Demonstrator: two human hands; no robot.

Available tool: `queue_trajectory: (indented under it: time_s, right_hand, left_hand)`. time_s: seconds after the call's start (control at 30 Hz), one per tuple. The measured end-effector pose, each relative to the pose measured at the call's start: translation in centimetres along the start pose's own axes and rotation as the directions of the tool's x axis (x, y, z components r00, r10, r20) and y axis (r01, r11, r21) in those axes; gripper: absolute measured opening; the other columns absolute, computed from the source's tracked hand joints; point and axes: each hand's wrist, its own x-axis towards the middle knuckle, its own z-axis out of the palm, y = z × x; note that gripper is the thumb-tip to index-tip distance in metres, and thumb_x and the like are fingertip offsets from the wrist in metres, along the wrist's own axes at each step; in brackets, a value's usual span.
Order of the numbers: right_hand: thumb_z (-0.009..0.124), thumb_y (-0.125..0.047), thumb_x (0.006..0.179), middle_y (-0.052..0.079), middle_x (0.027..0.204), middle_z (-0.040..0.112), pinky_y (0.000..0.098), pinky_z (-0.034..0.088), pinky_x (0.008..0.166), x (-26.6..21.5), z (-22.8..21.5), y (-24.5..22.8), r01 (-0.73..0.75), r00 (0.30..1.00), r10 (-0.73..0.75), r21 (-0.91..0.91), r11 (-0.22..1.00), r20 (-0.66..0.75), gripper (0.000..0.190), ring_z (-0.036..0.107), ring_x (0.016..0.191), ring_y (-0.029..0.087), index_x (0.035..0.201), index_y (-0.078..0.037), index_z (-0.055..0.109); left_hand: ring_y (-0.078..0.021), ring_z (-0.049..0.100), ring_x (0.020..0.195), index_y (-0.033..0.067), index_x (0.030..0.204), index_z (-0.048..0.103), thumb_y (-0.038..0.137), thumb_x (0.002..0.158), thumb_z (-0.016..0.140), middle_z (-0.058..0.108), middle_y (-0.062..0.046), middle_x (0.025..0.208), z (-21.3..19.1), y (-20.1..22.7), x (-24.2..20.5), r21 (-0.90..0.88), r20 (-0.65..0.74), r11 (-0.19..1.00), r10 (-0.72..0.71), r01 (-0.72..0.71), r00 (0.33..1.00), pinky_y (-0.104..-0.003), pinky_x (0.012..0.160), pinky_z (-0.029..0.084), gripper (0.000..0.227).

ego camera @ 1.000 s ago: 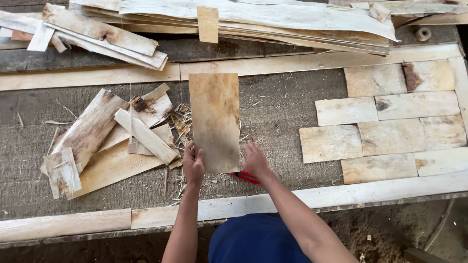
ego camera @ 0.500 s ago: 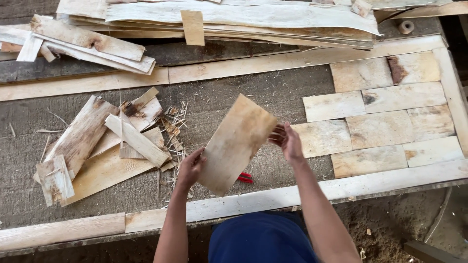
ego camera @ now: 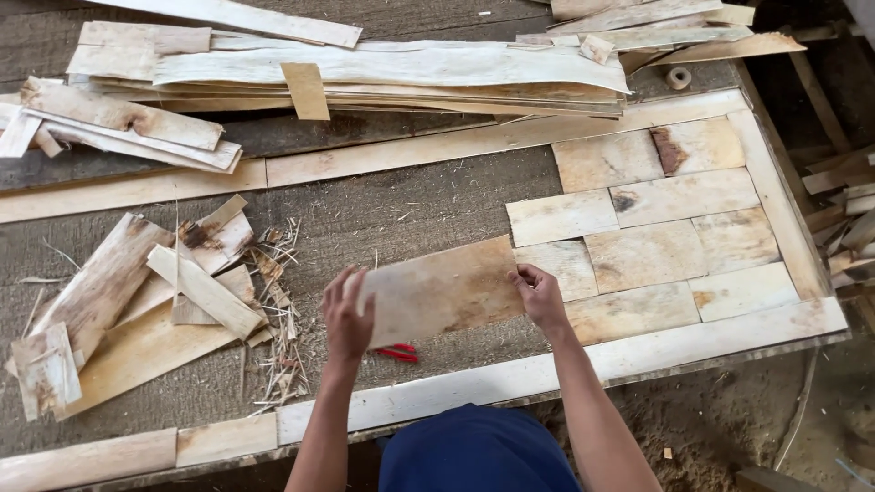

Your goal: The person uses a red utility knife to trim the edges of rectangular wooden planks on a workbench. They repeatedly scrape along the edges, flip the planks, and place trimmed pieces into a growing stack on the right side of the bench.

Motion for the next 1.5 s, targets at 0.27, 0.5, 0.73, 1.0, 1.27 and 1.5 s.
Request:
queue_trajectory:
  time_s: [0.27, 0.5, 0.73, 1.0, 1.27, 1.5]
  right_hand:
    - [0.073, -0.025, 0.098, 0.007, 0.086, 0.076, 0.0337, 0.062, 0.072, 1.5, -2.2, -0.2, 0.010, 0.998, -0.013, 0.059, 0.998, 0.053, 0.019, 0.068, 0.077, 0.013, 0.109, -0.010, 0.075]
    - [0.073, -0.021, 0.098, 0.007, 0.081, 0.074, 0.0323, 0.061, 0.063, 3.5, -4.8, 1.6, -0.008, 0.999, 0.004, 0.086, 0.996, 0.041, 0.016, 0.067, 0.070, 0.013, 0.106, -0.008, 0.076]
    - [0.070, -0.021, 0.100, 0.006, 0.080, 0.072, 0.0292, 0.059, 0.058, 8.5, -8.6, 8.2, -0.017, 0.999, 0.025, 0.166, 0.986, -0.046, 0.016, 0.068, 0.066, 0.013, 0.106, -0.006, 0.074]
    - [0.071, -0.023, 0.100, 0.005, 0.091, 0.076, 0.0332, 0.061, 0.073, 9.9, -11.2, 5.8, -0.076, 0.991, 0.085, 0.084, 0.994, -0.108, 0.022, 0.067, 0.080, 0.013, 0.113, -0.005, 0.074]
    - [0.074, -0.017, 0.093, 0.015, 0.124, 0.069, 0.0417, 0.057, 0.094, 15.3, -14.2, 3.7, -0.221, 0.975, 0.216, -0.281, 0.934, -0.050, 0.048, 0.070, 0.108, 0.028, 0.139, -0.006, 0.065]
    - [0.082, -0.017, 0.083, 0.002, 0.117, 0.076, 0.0329, 0.059, 0.088, 23.3, -15.8, 5.8, -0.218, 0.975, 0.177, -0.402, 0.889, -0.138, 0.046, 0.074, 0.100, 0.016, 0.127, -0.018, 0.071]
  left_hand:
    - [-0.0307, 0.039, 0.148, 0.0185, 0.144, 0.058, 0.015, 0.090, 0.064, 0.048, -0.008, 0.157, 6.0, 12.2, -0.1, 0.043, 0.163, 0.909, 0.404, -0.415, 0.900, -0.050, 0.116, 0.033, 0.054]
    - [-0.0135, 0.068, 0.108, 0.0217, 0.110, 0.076, 0.014, 0.086, 0.068, 0.074, 0.004, 0.103, 12.1, 9.9, -2.1, 0.042, 0.081, 0.904, 0.421, -0.425, 0.904, -0.036, 0.109, 0.046, 0.026]
    - [-0.0245, 0.054, 0.127, 0.0136, 0.134, 0.059, 0.023, 0.097, 0.062, 0.059, -0.008, 0.130, 9.3, 8.4, -1.1, 0.091, 0.043, 0.962, -0.260, 0.256, 0.965, -0.042, 0.105, 0.046, 0.039]
    - [-0.0445, 0.058, 0.126, -0.0013, 0.149, 0.046, 0.047, 0.082, 0.082, 0.059, -0.027, 0.133, 10.7, 6.8, 1.3, -0.198, 0.264, 0.771, -0.552, 0.605, 0.791, -0.049, 0.110, 0.049, 0.090]
    - [-0.0470, 0.050, 0.131, 0.0002, 0.155, 0.029, 0.025, 0.057, 0.101, 0.046, -0.025, 0.135, 13.2, 9.5, 6.4, -0.098, 0.468, 0.836, -0.440, 0.540, 0.766, -0.052, 0.115, 0.046, 0.124]
    - [-0.0420, 0.055, 0.128, 0.0036, 0.149, 0.040, 0.027, 0.064, 0.098, 0.044, -0.018, 0.129, 17.7, 9.6, 11.7, -0.066, 0.400, 0.822, -0.497, 0.565, 0.770, -0.048, 0.107, 0.052, 0.105]
